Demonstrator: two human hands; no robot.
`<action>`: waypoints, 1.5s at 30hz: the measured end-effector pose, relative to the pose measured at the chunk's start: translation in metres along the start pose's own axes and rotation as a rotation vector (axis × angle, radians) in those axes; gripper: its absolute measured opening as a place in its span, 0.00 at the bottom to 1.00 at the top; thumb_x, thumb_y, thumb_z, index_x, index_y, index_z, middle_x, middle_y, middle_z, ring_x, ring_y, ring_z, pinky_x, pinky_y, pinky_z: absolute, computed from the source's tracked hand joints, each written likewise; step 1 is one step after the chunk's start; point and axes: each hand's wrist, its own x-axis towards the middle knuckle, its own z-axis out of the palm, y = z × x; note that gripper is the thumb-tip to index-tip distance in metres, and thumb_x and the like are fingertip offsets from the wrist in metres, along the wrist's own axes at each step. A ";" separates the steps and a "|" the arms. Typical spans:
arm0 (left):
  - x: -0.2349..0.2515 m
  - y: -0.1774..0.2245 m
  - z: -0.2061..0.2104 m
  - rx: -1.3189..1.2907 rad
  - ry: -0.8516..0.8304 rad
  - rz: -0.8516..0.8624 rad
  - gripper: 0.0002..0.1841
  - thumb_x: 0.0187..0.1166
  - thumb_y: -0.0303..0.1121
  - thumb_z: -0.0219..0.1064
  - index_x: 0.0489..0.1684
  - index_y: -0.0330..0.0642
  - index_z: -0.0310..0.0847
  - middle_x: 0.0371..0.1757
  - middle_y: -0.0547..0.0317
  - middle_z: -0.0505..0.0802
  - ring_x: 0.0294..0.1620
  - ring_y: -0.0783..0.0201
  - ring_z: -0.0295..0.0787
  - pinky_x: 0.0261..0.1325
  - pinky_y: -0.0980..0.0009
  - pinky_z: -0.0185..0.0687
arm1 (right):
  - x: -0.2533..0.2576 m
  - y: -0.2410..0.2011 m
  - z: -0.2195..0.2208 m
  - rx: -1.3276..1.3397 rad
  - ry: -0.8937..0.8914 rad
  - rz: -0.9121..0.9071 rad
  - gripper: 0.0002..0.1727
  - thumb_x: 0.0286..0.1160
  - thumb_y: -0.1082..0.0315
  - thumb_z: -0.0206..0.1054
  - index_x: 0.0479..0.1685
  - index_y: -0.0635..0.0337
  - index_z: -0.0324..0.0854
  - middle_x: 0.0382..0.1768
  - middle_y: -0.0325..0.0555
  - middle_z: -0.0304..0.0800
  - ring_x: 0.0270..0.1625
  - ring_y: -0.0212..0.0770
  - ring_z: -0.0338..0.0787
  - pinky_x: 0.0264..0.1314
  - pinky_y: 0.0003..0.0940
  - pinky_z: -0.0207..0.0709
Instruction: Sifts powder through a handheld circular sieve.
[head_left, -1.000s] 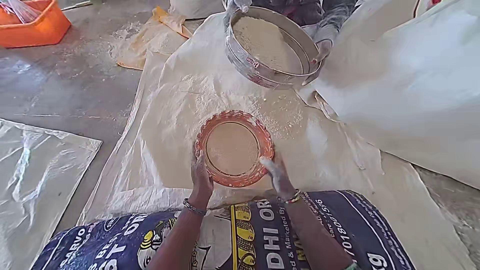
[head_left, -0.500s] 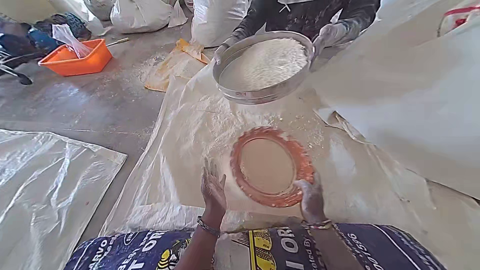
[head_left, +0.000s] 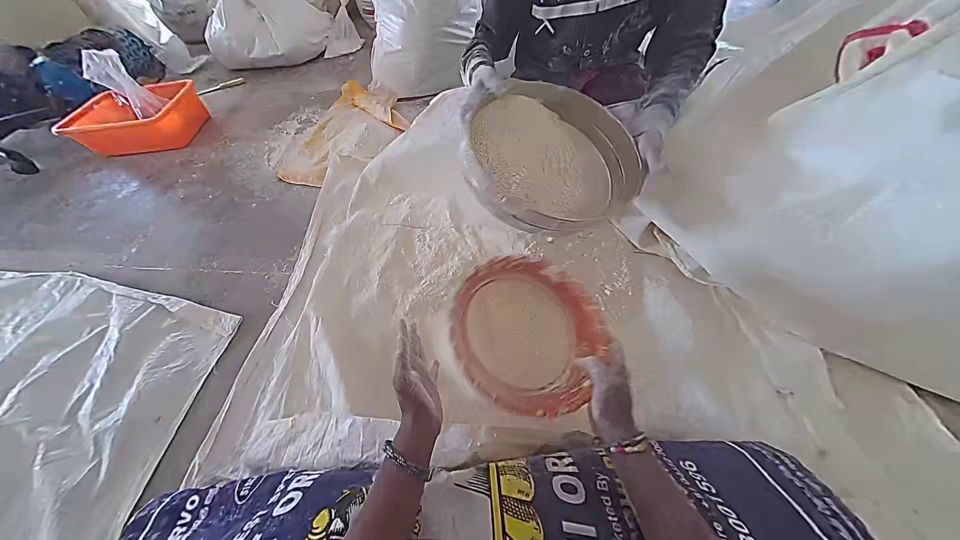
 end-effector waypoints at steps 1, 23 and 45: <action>-0.005 -0.005 0.007 0.011 0.032 0.001 0.30 0.94 0.45 0.30 0.91 0.44 0.54 0.87 0.53 0.70 0.84 0.63 0.67 0.81 0.59 0.67 | -0.004 -0.002 0.003 -0.034 -0.027 -0.001 0.38 0.68 0.75 0.56 0.85 0.78 0.57 0.75 0.68 0.73 0.71 0.39 0.80 0.72 0.31 0.74; -0.012 -0.014 0.019 0.280 -0.214 -0.281 0.28 0.93 0.35 0.48 0.92 0.43 0.52 0.77 0.36 0.76 0.65 0.52 0.83 0.59 0.55 0.84 | 0.023 -0.039 0.052 -1.286 -0.797 -0.055 0.53 0.86 0.38 0.54 0.93 0.74 0.39 0.93 0.72 0.38 0.97 0.66 0.37 0.96 0.59 0.30; -0.008 -0.008 0.013 0.324 -0.245 -0.131 0.23 0.90 0.29 0.51 0.83 0.29 0.64 0.75 0.39 0.79 0.71 0.62 0.79 0.73 0.66 0.73 | 0.007 -0.085 0.100 -0.955 -0.949 0.193 0.16 0.88 0.74 0.52 0.65 0.76 0.76 0.54 0.63 0.85 0.53 0.46 0.86 0.61 0.40 0.80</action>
